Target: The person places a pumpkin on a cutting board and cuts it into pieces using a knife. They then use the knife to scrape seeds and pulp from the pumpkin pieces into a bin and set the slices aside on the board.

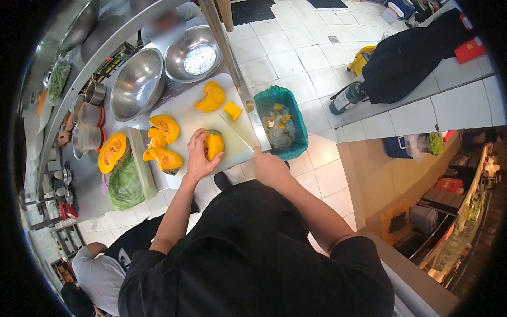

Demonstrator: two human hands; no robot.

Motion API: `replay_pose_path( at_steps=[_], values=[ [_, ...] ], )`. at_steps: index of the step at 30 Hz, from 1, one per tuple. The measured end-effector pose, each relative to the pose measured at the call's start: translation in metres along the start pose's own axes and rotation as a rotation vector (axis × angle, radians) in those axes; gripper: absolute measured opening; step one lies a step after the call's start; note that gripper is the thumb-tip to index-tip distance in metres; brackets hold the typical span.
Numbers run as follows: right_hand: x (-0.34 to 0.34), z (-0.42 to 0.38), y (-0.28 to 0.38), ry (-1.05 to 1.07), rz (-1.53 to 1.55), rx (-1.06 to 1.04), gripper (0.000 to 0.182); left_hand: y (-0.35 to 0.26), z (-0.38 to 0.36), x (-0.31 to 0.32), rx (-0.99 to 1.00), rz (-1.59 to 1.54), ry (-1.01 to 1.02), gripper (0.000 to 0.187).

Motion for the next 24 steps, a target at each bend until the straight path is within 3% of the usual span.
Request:
replay_pose_path(
  at_steps=[5, 11, 16, 24],
  values=[
    [-0.004, 0.013, 0.010, 0.025, -0.030, -0.037, 0.029, 0.000, -0.007, 0.007, 0.060, -0.031, 0.012, 0.078],
    [-0.008, 0.014, -0.009, -0.141, 0.066, 0.100, 0.030, -0.003, -0.007, 0.006, 0.122, -0.009, -0.071, 0.076],
    [-0.001, -0.013, 0.056, -0.063, -0.238, -0.112, 0.028, -0.003, -0.008, 0.012, 0.075, 0.019, -0.060, 0.077],
    [0.003, -0.027, 0.091, 0.000, -0.320, -0.114, 0.027, 0.000, -0.011, 0.022, 0.045, 0.092, -0.037, 0.082]
  ],
)
Point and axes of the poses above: each hand's wrist, its own z-axis towards the middle knuckle, its own x-axis out of the palm, y = z × x, the point moved 6 cm from there along z, towards the middle knuckle, and after that the axes turned 1 degree about -y, right-handed, at the moved point
